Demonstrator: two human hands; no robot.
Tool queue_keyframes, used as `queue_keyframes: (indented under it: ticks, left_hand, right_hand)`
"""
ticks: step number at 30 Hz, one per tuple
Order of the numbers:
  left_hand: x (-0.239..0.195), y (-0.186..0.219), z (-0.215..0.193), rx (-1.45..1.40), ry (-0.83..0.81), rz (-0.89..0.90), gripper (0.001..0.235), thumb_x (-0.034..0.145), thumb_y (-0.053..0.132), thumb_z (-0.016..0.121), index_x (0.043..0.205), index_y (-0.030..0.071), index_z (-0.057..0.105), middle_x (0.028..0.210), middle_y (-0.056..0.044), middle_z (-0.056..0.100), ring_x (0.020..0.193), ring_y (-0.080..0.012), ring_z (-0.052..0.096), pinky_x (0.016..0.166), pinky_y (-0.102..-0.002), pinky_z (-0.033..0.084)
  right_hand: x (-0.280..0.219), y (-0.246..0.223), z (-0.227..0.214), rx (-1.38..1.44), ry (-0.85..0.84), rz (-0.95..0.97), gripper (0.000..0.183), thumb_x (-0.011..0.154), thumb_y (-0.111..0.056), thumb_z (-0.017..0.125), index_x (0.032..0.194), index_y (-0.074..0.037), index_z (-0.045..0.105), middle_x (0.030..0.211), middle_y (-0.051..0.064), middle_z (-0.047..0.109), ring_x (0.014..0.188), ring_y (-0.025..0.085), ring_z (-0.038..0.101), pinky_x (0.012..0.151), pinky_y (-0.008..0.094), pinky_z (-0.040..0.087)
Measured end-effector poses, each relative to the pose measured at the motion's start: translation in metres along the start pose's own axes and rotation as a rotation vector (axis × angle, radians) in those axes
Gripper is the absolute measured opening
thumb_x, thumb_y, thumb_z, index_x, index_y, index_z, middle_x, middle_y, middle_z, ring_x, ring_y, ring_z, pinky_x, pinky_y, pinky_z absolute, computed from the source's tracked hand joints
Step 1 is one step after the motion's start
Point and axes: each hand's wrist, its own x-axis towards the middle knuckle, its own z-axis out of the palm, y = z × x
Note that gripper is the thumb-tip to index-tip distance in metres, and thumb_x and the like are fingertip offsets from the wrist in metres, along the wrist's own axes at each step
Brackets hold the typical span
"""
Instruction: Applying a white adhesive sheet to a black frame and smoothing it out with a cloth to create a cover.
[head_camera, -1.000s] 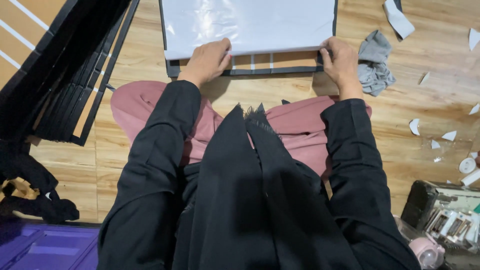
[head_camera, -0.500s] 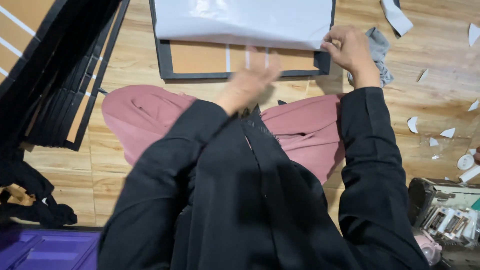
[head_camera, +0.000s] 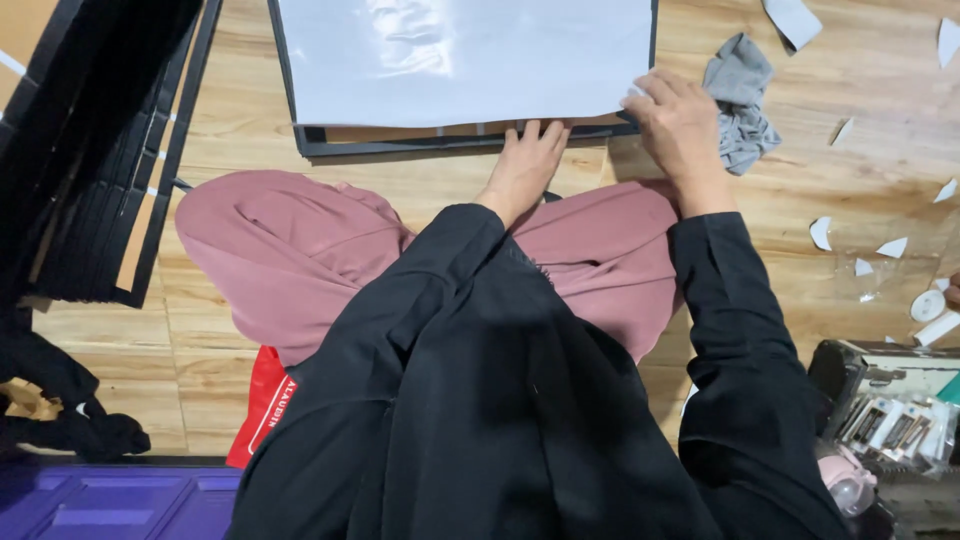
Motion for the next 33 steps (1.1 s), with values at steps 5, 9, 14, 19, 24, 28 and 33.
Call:
queue_keyframes:
  ticks: [5,9,14,19,24,28,33]
  left_hand:
    - [-0.004,-0.002,-0.010,0.016,0.001,-0.010,0.054,0.077,0.018,0.058,0.128,0.011,0.040,0.105,-0.003,0.046,0.088,-0.0245,0.046,0.072,-0.041,0.049]
    - [-0.006,0.000,-0.012,0.040,0.075,-0.047,0.058,0.074,0.018,0.063,0.126,0.012,0.039,0.098,-0.002,0.048,0.083,-0.0225,0.048,0.071,-0.038,0.050]
    - [-0.010,0.005,-0.010,0.054,0.132,-0.101,0.046,0.075,0.019,0.062,0.118,0.014,0.046,0.097,-0.002,0.052,0.084,-0.0213,0.049,0.074,-0.038,0.047]
    - [-0.016,0.004,-0.020,0.081,0.017,-0.085,0.054,0.078,0.017,0.060,0.127,0.014,0.039,0.115,-0.005,0.043,0.097,-0.0250,0.045,0.084,-0.040,0.042]
    - [-0.020,0.013,-0.017,0.192,-0.050,-0.090,0.054,0.089,0.024,0.051,0.138,0.014,0.031,0.125,-0.009,0.034,0.110,-0.0297,0.040,0.091,-0.046,0.037]
    - [-0.020,0.017,-0.027,0.200,-0.017,-0.113,0.053,0.087,0.018,0.048,0.137,0.015,0.029,0.111,-0.009,0.044,0.092,-0.0244,0.044,0.079,-0.039,0.038]
    - [-0.020,-0.030,-0.055,-0.052,0.192,-0.084,0.050,0.064,0.010,0.060,0.113,0.016,0.050,0.081,-0.001,0.052,0.064,-0.0190,0.047,0.053,-0.033,0.037]
  right_hand:
    - [0.000,-0.011,-0.003,0.115,-0.029,-0.006,0.016,0.085,0.000,0.059,0.082,-0.015,0.063,0.088,0.001,0.062,0.082,0.016,0.062,0.056,0.025,0.046]
    - [-0.003,-0.014,-0.002,0.139,0.019,0.013,0.016,0.089,0.000,0.058,0.083,-0.014,0.063,0.087,0.001,0.061,0.073,0.015,0.061,0.050,0.025,0.042]
    - [-0.011,-0.016,0.007,0.191,-0.031,0.026,0.016,0.081,0.006,0.060,0.085,-0.008,0.067,0.089,0.004,0.064,0.075,0.019,0.061,0.055,0.028,0.047]
    - [-0.016,-0.015,0.013,0.159,-0.083,0.027,0.017,0.078,0.004,0.061,0.087,-0.010,0.065,0.094,0.004,0.064,0.079,0.018,0.061,0.051,0.026,0.047]
    - [-0.021,-0.014,0.022,0.133,-0.130,0.035,0.019,0.075,0.001,0.059,0.084,-0.014,0.064,0.097,0.001,0.063,0.078,0.017,0.061,0.049,0.026,0.044]
    - [-0.016,-0.016,0.015,0.151,-0.176,0.048,0.023,0.064,0.005,0.061,0.078,-0.013,0.059,0.093,0.000,0.060,0.069,0.017,0.058,0.042,0.025,0.040]
    - [-0.019,-0.015,0.018,0.152,-0.187,0.047,0.021,0.063,0.003,0.060,0.078,-0.012,0.059,0.092,0.001,0.058,0.070,0.018,0.057,0.042,0.027,0.039]
